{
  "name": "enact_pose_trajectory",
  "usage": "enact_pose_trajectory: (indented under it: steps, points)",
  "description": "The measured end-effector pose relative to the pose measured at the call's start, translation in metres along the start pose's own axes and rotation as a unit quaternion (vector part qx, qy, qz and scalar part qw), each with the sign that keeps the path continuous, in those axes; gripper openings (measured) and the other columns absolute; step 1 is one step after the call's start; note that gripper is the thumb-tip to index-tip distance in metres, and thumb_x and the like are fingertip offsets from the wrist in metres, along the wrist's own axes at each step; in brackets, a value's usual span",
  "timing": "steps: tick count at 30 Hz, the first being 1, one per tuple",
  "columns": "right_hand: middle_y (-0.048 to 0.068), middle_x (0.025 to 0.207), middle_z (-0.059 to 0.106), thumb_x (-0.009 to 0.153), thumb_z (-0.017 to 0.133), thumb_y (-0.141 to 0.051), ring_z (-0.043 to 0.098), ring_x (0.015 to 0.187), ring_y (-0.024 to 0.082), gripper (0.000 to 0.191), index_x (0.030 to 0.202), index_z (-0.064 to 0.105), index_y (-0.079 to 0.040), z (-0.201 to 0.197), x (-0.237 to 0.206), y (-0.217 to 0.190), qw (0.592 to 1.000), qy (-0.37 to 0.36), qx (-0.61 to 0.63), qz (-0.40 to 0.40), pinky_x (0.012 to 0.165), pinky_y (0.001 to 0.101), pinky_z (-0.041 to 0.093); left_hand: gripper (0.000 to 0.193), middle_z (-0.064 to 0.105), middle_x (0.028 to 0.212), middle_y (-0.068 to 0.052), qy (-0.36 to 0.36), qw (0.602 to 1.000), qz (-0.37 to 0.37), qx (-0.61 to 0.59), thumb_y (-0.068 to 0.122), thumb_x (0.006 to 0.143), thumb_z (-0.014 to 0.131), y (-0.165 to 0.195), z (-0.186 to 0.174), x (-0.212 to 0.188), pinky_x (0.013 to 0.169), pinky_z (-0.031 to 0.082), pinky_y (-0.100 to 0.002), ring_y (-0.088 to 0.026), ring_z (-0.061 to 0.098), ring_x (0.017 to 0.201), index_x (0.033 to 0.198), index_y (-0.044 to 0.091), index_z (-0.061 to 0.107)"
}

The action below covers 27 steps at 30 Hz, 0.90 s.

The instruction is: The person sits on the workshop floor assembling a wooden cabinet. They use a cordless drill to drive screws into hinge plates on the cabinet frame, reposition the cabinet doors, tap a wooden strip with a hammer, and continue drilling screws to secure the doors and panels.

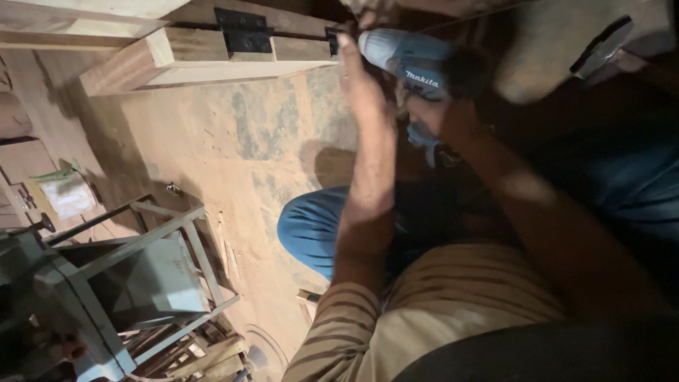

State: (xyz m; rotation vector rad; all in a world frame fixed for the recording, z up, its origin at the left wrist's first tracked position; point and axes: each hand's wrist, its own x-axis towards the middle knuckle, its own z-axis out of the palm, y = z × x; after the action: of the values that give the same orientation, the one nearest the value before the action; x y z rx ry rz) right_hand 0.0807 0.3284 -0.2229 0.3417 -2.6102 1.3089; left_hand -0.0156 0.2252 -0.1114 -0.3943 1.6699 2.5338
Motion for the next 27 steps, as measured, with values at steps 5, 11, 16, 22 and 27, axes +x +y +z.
enact_pose_trajectory:
  steps: [5,11,16,22,27]
  points:
    - [0.005,0.102,0.071,0.089,0.07,-0.02,0.07,0.096,0.027,0.008,0.096,0.07,-0.018,-0.015,0.007,-0.01,0.999,-0.03,0.009,0.005,0.082,0.0404,0.056,0.048,0.06,0.143,-0.018,0.011,0.987,0.044,-0.157,0.034,0.123,0.037,-0.012,-0.015,0.029,0.114,0.045,-0.042,-0.025,0.06,0.129,0.154,-0.001,0.047]
    - [0.005,0.105,0.071,0.088,0.071,-0.016,0.07,0.098,0.024,0.008,0.095,0.067,-0.014,-0.03,0.017,-0.018,0.991,0.006,0.128,0.034,0.086,0.0369,0.057,0.043,0.064,0.14,-0.007,0.073,0.963,0.011,-0.259,0.036,0.116,0.041,-0.027,-0.018,0.053,0.107,0.048,-0.04,-0.02,0.061,0.123,0.15,0.009,0.047]
    - [0.007,0.105,0.072,0.087,0.074,-0.015,0.07,0.097,0.025,0.012,0.098,0.07,-0.012,-0.027,0.014,-0.016,0.998,0.04,0.008,-0.044,0.083,0.0379,0.057,0.043,0.065,0.136,-0.008,0.034,0.959,0.005,-0.281,0.035,0.118,0.047,-0.028,-0.028,0.052,0.108,0.049,-0.041,-0.021,0.063,0.121,0.151,0.008,0.047]
    - [0.006,0.1,0.072,0.093,0.072,-0.014,0.071,0.09,0.022,0.012,0.104,0.072,-0.01,-0.02,0.012,-0.017,0.996,0.016,0.088,0.016,0.08,0.0365,0.058,0.041,0.067,0.134,-0.008,0.059,0.964,0.011,-0.259,0.034,0.115,0.048,-0.029,-0.027,0.053,0.104,0.052,-0.039,-0.021,0.066,0.118,0.146,0.007,0.05]
    - [0.006,0.095,0.072,0.098,0.069,-0.012,0.071,0.085,0.02,0.013,0.109,0.073,-0.008,-0.021,0.011,-0.02,0.977,-0.02,0.191,0.092,0.078,0.0354,0.059,0.04,0.066,0.135,-0.008,0.058,0.966,0.0,-0.252,0.034,0.115,0.048,-0.028,-0.028,0.046,0.105,0.052,-0.038,-0.02,0.064,0.12,0.146,0.009,0.05]
